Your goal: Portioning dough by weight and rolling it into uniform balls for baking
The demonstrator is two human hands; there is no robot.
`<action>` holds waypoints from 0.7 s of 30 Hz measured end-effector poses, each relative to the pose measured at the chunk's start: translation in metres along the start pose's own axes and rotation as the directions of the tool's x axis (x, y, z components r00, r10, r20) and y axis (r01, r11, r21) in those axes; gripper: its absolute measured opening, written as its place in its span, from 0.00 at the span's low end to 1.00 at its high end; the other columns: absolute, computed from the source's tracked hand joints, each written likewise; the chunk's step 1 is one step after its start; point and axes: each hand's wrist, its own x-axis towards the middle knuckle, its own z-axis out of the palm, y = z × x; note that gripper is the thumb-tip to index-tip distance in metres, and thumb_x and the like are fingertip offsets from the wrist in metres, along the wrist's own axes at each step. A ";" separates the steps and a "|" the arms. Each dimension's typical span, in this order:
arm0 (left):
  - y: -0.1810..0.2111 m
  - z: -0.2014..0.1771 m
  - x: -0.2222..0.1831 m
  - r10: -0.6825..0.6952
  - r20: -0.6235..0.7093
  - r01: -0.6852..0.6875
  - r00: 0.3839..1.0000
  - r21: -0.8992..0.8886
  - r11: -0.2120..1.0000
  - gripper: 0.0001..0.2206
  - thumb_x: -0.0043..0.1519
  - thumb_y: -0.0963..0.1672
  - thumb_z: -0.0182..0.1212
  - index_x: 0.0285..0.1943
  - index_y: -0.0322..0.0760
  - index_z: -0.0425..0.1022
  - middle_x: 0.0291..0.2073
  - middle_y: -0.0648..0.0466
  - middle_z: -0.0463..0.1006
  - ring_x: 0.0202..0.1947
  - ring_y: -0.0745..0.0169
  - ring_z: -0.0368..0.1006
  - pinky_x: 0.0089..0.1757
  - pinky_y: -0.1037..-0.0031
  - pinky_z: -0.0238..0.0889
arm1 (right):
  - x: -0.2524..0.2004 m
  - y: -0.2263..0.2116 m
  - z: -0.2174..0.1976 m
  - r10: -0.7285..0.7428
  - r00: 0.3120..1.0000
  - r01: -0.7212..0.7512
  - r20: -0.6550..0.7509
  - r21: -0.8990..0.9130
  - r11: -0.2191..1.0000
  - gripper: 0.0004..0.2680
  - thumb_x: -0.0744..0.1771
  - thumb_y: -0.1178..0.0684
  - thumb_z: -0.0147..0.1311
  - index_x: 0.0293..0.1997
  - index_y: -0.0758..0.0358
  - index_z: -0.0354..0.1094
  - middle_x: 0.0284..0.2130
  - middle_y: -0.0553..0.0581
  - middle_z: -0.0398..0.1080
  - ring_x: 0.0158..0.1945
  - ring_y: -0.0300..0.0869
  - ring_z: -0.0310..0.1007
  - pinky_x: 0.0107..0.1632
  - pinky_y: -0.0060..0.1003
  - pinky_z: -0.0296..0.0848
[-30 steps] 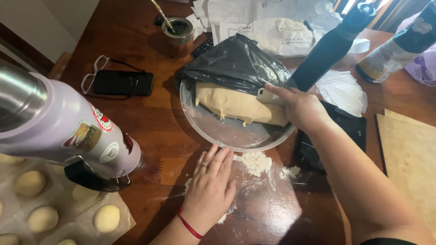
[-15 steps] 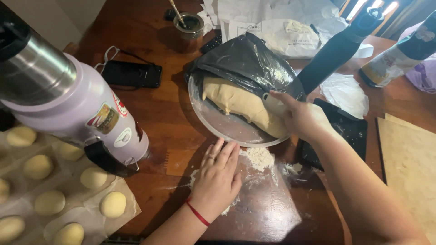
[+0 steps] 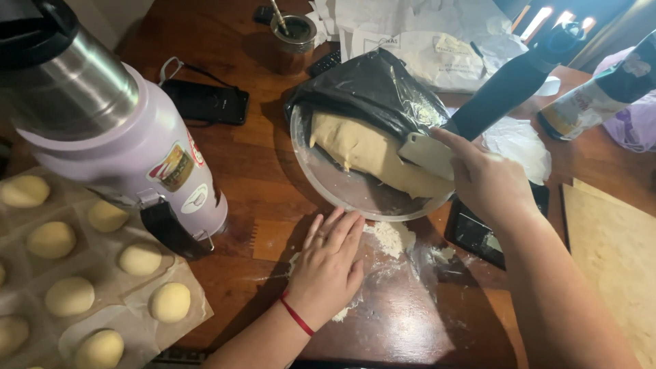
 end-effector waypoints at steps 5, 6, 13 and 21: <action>0.001 0.002 -0.001 -0.005 -0.012 0.005 1.000 0.015 1.000 0.30 0.62 0.42 0.64 0.76 0.30 0.68 0.74 0.46 0.68 0.76 0.40 0.62 0.74 0.41 0.47 | -0.005 -0.027 -0.022 0.129 0.974 -0.191 0.186 0.369 0.909 0.21 0.72 0.58 0.43 0.75 0.35 0.65 0.53 0.53 0.73 0.46 0.46 0.70 0.48 0.42 0.70; 0.001 0.002 -0.001 -0.009 -0.003 0.009 1.000 0.021 1.000 0.30 0.62 0.43 0.64 0.77 0.31 0.68 0.75 0.45 0.68 0.76 0.40 0.60 0.74 0.42 0.45 | -0.004 -0.024 -0.019 0.042 0.988 -0.111 0.146 0.509 0.854 0.21 0.71 0.60 0.45 0.74 0.42 0.66 0.67 0.48 0.72 0.60 0.43 0.71 0.58 0.41 0.71; 0.000 0.002 -0.003 -0.010 0.008 0.010 1.000 0.033 0.999 0.28 0.63 0.44 0.62 0.75 0.33 0.70 0.76 0.46 0.66 0.77 0.39 0.60 0.74 0.41 0.44 | -0.001 0.018 0.005 -0.074 0.957 0.238 -0.280 0.615 0.752 0.17 0.72 0.63 0.51 0.73 0.60 0.67 0.59 0.55 0.75 0.50 0.37 0.72 0.57 0.34 0.75; 0.001 0.000 -0.002 -0.012 0.013 0.012 1.000 0.021 1.000 0.27 0.62 0.43 0.65 0.73 0.33 0.72 0.76 0.45 0.65 0.77 0.38 0.59 0.74 0.41 0.44 | 0.001 0.042 0.064 -0.163 0.973 0.187 -0.161 0.153 0.970 0.16 0.71 0.57 0.49 0.69 0.49 0.71 0.43 0.65 0.81 0.40 0.63 0.80 0.42 0.53 0.75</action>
